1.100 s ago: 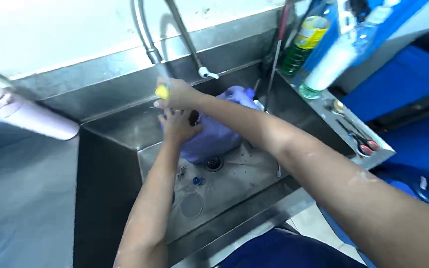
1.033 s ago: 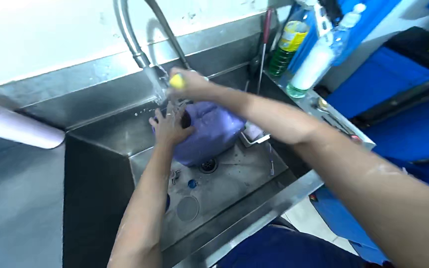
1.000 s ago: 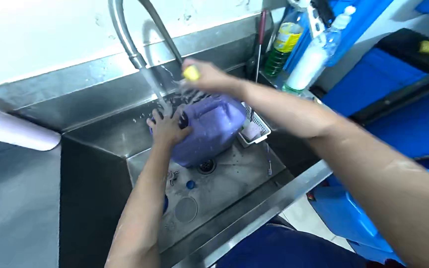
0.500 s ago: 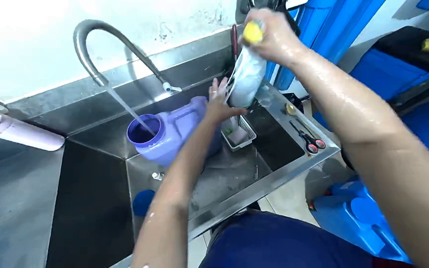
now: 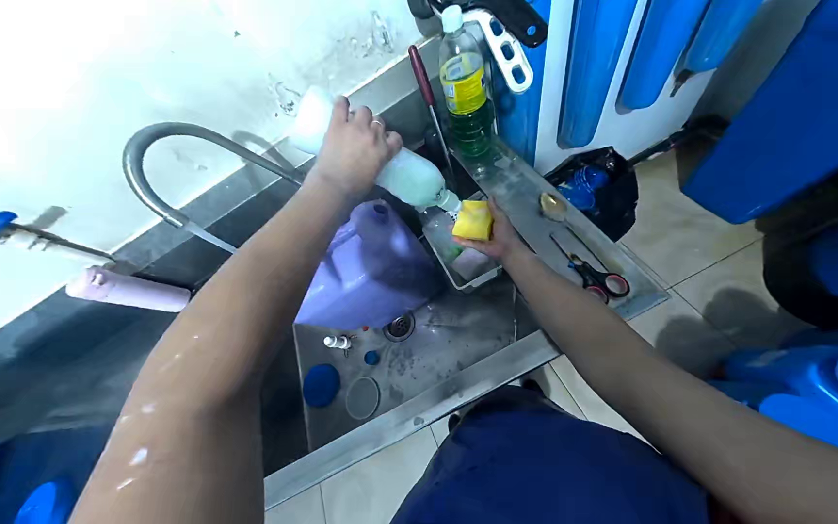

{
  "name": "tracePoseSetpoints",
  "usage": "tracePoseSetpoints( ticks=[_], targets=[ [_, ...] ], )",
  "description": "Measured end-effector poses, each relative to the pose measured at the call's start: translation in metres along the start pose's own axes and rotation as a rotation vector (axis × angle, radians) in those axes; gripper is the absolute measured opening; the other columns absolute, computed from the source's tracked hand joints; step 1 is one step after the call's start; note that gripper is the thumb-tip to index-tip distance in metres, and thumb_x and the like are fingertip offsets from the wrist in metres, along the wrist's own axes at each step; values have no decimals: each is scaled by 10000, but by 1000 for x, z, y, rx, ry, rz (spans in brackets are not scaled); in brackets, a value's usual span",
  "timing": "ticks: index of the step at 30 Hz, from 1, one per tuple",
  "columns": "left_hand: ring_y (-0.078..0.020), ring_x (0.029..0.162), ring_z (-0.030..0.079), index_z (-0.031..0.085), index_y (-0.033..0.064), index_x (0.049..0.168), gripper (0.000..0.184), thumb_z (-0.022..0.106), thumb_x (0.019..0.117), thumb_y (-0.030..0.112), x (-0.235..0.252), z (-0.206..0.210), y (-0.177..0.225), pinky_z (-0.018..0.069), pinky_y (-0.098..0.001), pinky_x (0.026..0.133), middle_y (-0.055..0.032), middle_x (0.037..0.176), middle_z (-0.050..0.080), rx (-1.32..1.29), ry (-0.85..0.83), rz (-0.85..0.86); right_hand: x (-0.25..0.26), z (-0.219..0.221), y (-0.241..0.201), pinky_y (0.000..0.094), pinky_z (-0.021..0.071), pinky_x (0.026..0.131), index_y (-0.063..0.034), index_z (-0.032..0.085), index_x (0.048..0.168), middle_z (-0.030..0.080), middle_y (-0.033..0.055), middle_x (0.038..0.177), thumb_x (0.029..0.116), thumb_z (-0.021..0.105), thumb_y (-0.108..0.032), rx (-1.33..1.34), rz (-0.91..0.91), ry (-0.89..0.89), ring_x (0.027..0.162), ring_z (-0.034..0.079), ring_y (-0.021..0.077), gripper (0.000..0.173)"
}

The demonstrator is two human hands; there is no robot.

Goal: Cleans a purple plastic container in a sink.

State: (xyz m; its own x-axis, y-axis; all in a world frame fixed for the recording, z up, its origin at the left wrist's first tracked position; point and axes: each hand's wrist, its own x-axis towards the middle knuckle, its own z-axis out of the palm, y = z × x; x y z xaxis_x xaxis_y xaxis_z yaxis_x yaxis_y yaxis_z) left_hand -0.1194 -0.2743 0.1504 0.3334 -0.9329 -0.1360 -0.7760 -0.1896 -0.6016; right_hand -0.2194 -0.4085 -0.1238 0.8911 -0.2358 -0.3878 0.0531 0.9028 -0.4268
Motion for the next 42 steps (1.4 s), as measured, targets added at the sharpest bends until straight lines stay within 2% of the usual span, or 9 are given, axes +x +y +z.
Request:
tracePoseSetpoints(
  ticks=[8, 14, 19, 22, 27, 30, 33, 37, 42],
  targets=[
    [-517, 1118, 596, 682, 35, 1190, 392, 754, 817, -63, -16, 2, -15, 352, -704, 1005, -284, 1079, 663, -16, -57, -68, 7, -7, -1, 559, 569, 889, -95, 404, 1427, 565, 229, 1288, 1087, 311, -501, 159, -19, -157, 1139, 618, 397, 538],
    [-371, 1243, 607, 500, -60, 1413, 821, 892, 698, 29, 51, 72, 62, 484, -535, 1080, -268, 1315, 625, -1360, 262, -460, -12, 11, 23, 245, 463, 441, -121, 510, 961, 510, -11, 604, 1117, 269, -483, -204, -2, 24, 473, 504, 91, 462],
    [-385, 1247, 604, 332, -16, 1540, 920, 857, 788, 41, 152, 105, 170, 497, -507, 1074, -315, 1357, 580, -2016, 447, -480, -27, 43, 65, 314, 514, 829, 59, 511, 1278, 616, 193, 1064, 1141, 232, -184, -482, 204, -26, 918, 599, 191, 395],
    [-410, 1396, 464, 401, -1, 1534, 939, 903, 770, 214, 128, 111, 140, 386, -547, 1161, -288, 1497, 479, -1775, 380, -520, -34, 32, 62, 266, 578, 765, -32, 517, 1221, 687, 69, 996, 1078, 308, -84, -588, 249, -125, 862, 673, 105, 258],
    [-616, 1471, 212, 327, -5, 1579, 1008, 858, 782, 309, 5, 227, -42, 182, -836, 1093, -384, 1597, 255, -908, 304, -1278, -29, 23, 54, 164, 485, 493, -53, 492, 1295, 631, -44, 750, 1043, 521, -383, -610, 342, -354, 563, 583, 31, 417],
    [-623, 1423, 304, 425, 57, 1543, 963, 891, 776, 407, -80, 250, -92, 143, -859, 1090, -387, 1521, 385, -879, -120, -1068, -34, 36, 40, 290, 611, 684, -39, 505, 1329, 752, 48, 1088, 768, 693, -766, -657, 218, -454, 848, 737, 158, 938],
    [-610, 1502, 92, 226, 322, 1646, 1212, 917, 678, 554, -147, 234, -83, 86, -885, 1056, -287, 1684, 116, -929, -535, -830, -28, 84, 2, 371, 622, 797, -65, 568, 1333, 711, 61, 1207, 616, 706, -871, -770, -98, -496, 983, 721, 205, 1088],
    [-618, 1405, 287, 125, 287, 1660, 1381, 991, 597, 457, -188, 218, -52, 426, -751, 969, -357, 1613, 178, -874, -564, -720, 2, 157, -15, 360, 544, 998, -37, 378, 1538, 572, 114, 1425, 882, 619, -646, -1296, -589, -410, 1202, 617, 167, 927],
    [-600, 1388, 327, 185, 284, 1654, 1289, 944, 641, 529, -204, 225, -46, 430, -747, 951, -357, 1604, 213, -957, -580, -723, 23, 219, 216, 658, 424, 1051, 36, 717, 1171, 721, 250, 1143, 975, 610, -255, -2001, -1011, -198, 1153, 655, 433, 367]
  ],
)
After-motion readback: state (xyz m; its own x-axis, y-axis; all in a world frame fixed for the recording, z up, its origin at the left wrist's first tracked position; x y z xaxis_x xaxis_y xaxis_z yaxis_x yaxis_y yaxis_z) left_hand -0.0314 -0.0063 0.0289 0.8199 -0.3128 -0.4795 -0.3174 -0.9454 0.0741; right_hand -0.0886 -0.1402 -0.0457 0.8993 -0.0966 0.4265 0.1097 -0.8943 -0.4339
